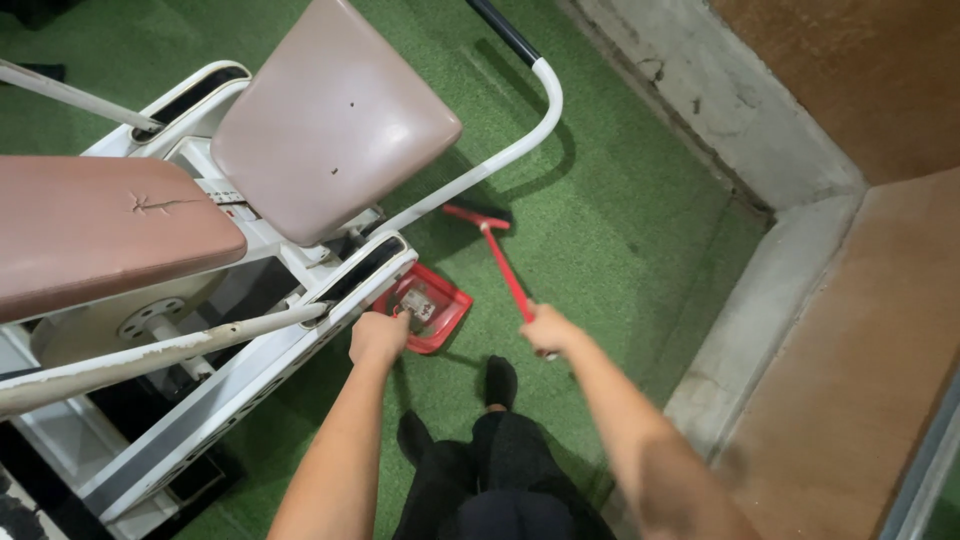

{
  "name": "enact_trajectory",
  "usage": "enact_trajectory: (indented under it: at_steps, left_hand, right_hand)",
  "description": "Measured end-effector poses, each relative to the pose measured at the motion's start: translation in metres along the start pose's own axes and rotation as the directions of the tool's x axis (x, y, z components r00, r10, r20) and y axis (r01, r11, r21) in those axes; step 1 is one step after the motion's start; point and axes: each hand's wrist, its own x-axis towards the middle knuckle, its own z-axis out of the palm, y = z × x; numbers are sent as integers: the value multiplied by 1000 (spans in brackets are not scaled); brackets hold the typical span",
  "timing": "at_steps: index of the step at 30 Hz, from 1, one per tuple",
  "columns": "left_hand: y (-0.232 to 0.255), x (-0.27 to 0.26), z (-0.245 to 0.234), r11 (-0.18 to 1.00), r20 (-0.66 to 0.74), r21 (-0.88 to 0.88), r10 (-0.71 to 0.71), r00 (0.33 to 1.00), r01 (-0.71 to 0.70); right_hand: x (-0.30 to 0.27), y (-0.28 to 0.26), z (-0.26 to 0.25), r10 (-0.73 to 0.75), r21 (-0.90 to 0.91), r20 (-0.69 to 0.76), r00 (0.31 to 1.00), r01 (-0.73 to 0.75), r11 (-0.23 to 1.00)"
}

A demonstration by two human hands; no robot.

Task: Sweeping the gym floor using a handheld broom and a dustpan.

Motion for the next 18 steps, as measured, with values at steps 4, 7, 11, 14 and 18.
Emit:
enact_trajectory:
  at_steps: [4, 7, 11, 14, 18]
  left_hand:
    - [-8, 5, 3, 1000, -7, 21, -9, 1000, 9]
    - [-10, 2, -2, 1000, -22, -15, -18, 1000, 18]
    - [-13, 3, -2, 1000, -15, -16, -12, 1000, 12]
    - [-11, 4, 0, 1000, -18, -20, -17, 1000, 17]
    - [-10, -2, -1, 999, -9, -20, -27, 1000, 27]
  right_hand:
    - [-7, 18, 15, 80, -357, 112, 991, -35, 933]
    - [-45, 4, -36, -98, -476, 221, 970, 195, 857]
    - [-109, -57, -111, 251, -260, 310, 917, -173, 950]
    - [-107, -68, -124, 242, -280, 277, 930, -163, 946]
    - [-48, -42, -81, 56, -236, 104, 993, -30, 971]
